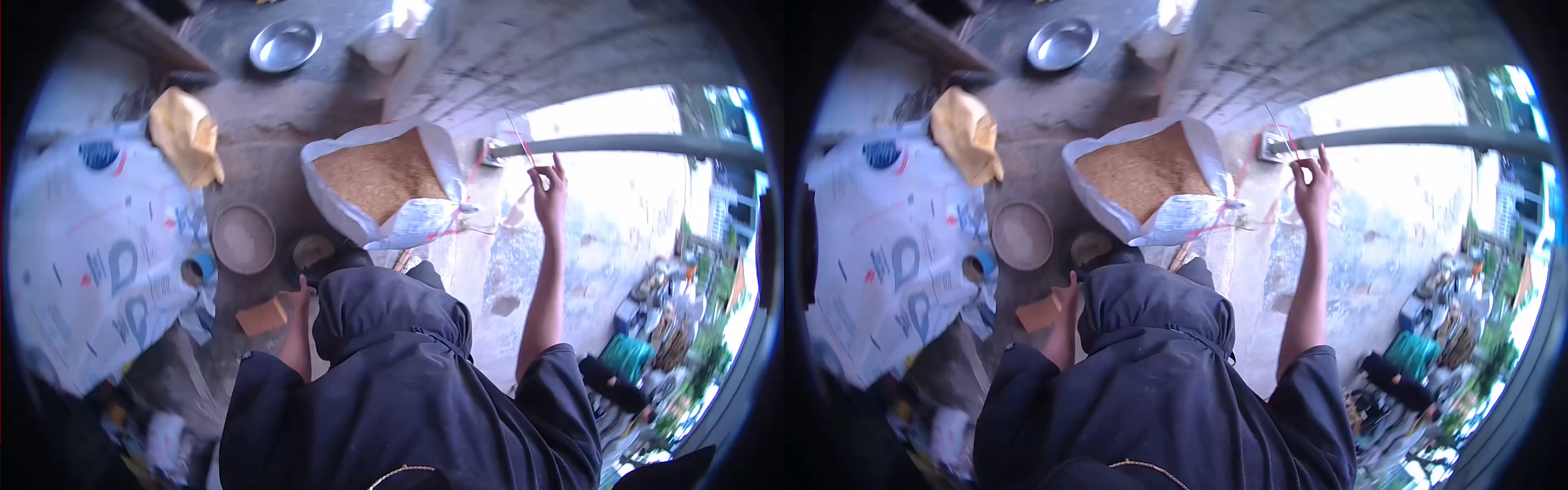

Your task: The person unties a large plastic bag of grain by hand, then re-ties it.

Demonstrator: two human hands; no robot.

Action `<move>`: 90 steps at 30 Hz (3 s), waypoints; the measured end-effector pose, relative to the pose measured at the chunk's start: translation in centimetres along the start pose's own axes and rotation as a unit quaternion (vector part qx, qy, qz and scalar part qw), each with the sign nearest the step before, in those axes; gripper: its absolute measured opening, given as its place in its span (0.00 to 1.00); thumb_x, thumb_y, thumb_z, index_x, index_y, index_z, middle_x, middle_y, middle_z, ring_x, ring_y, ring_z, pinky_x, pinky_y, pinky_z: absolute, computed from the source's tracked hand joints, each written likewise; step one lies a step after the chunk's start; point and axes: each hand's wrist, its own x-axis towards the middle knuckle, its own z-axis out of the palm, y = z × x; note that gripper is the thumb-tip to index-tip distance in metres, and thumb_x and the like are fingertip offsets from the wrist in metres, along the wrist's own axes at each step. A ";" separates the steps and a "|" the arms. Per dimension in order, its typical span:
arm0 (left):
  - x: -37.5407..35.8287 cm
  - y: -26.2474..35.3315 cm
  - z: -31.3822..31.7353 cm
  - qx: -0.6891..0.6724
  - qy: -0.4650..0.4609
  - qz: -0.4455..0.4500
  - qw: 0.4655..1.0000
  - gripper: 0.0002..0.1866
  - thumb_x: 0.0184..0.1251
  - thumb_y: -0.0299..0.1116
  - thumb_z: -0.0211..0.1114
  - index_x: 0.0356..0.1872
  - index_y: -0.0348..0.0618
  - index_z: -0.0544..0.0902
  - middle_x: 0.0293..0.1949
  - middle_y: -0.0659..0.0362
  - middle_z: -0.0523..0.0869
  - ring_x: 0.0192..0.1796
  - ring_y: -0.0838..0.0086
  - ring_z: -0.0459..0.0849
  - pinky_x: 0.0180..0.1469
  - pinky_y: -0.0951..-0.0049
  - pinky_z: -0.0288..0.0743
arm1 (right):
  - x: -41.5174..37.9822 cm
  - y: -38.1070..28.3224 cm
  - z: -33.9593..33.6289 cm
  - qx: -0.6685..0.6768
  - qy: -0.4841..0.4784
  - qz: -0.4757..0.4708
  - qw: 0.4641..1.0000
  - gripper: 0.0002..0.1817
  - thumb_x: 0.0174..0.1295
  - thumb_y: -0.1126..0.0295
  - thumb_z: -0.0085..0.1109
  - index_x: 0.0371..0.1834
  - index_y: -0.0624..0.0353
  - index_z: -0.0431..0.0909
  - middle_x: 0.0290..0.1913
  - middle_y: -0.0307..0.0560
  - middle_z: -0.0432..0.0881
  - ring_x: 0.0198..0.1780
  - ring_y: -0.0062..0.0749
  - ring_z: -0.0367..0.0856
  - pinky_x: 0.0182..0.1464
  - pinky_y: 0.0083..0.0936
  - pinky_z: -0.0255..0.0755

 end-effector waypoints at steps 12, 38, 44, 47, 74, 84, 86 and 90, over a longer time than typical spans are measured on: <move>-14.2 30.7 -9.8 -0.269 0.258 0.628 0.683 0.26 0.71 0.32 0.58 0.66 0.36 0.62 0.57 0.43 0.71 0.57 0.54 0.73 0.60 0.57 0.68 | -13.2 -2.8 -11.0 0.773 0.300 -0.033 0.558 0.10 0.75 0.65 0.41 0.49 0.55 0.71 0.25 0.36 0.71 0.27 0.23 0.72 0.43 0.29 0.70; -20.7 38.4 2.9 0.305 -0.137 0.679 0.654 0.12 0.58 0.40 0.66 0.37 0.44 0.84 0.38 0.50 0.87 0.44 0.55 0.85 0.46 0.57 0.77 | -21.7 -1.5 15.6 0.381 0.148 0.375 0.832 0.11 0.62 0.65 0.56 0.35 0.63 0.81 0.27 0.52 0.85 0.31 0.39 0.86 0.36 0.33 0.76; -21.3 38.8 3.2 0.313 -0.134 0.696 0.632 0.12 0.57 0.36 0.63 0.37 0.40 0.83 0.36 0.48 0.87 0.43 0.54 0.85 0.46 0.57 0.77 | -21.6 -1.7 16.9 0.210 0.056 0.325 0.920 0.10 0.60 0.65 0.53 0.38 0.56 0.83 0.35 0.59 0.84 0.40 0.56 0.83 0.44 0.48 0.75; -18.9 39.1 4.8 0.279 -0.168 0.714 0.619 0.11 0.56 0.33 0.63 0.37 0.37 0.84 0.35 0.46 0.87 0.41 0.55 0.86 0.45 0.59 0.78 | -21.6 -2.0 17.6 0.186 0.043 0.317 0.929 0.11 0.60 0.64 0.53 0.39 0.55 0.83 0.35 0.58 0.84 0.41 0.56 0.83 0.45 0.47 0.75; -19.8 37.6 4.2 0.217 -0.037 0.887 0.406 0.13 0.55 0.41 0.70 0.34 0.43 0.82 0.36 0.57 0.81 0.43 0.63 0.78 0.49 0.62 0.68 | -21.7 1.0 15.1 0.223 0.074 0.381 0.894 0.12 0.64 0.61 0.52 0.42 0.51 0.82 0.23 0.41 0.84 0.31 0.34 0.85 0.37 0.34 0.74; -19.7 36.0 4.4 0.189 -0.019 0.881 0.433 0.09 0.57 0.36 0.68 0.30 0.42 0.80 0.33 0.56 0.79 0.39 0.62 0.80 0.40 0.63 0.75 | -21.8 -0.6 15.0 0.171 -0.009 0.348 0.922 0.12 0.62 0.61 0.53 0.42 0.50 0.83 0.35 0.47 0.86 0.40 0.46 0.84 0.43 0.41 0.75; -19.9 36.0 4.4 0.189 -0.018 0.878 0.440 0.09 0.57 0.36 0.68 0.30 0.43 0.80 0.33 0.57 0.79 0.39 0.62 0.80 0.40 0.63 0.75 | -21.6 -0.9 14.7 0.158 -0.010 0.347 0.924 0.12 0.62 0.61 0.53 0.42 0.49 0.83 0.37 0.48 0.86 0.42 0.48 0.83 0.44 0.42 0.75; -19.6 36.3 4.8 0.194 -0.011 0.876 0.441 0.08 0.57 0.36 0.67 0.31 0.43 0.80 0.33 0.57 0.80 0.39 0.62 0.81 0.39 0.63 0.77 | -20.8 -1.0 14.2 0.145 -0.023 0.343 0.928 0.11 0.60 0.62 0.54 0.40 0.49 0.84 0.38 0.48 0.86 0.43 0.49 0.83 0.45 0.43 0.76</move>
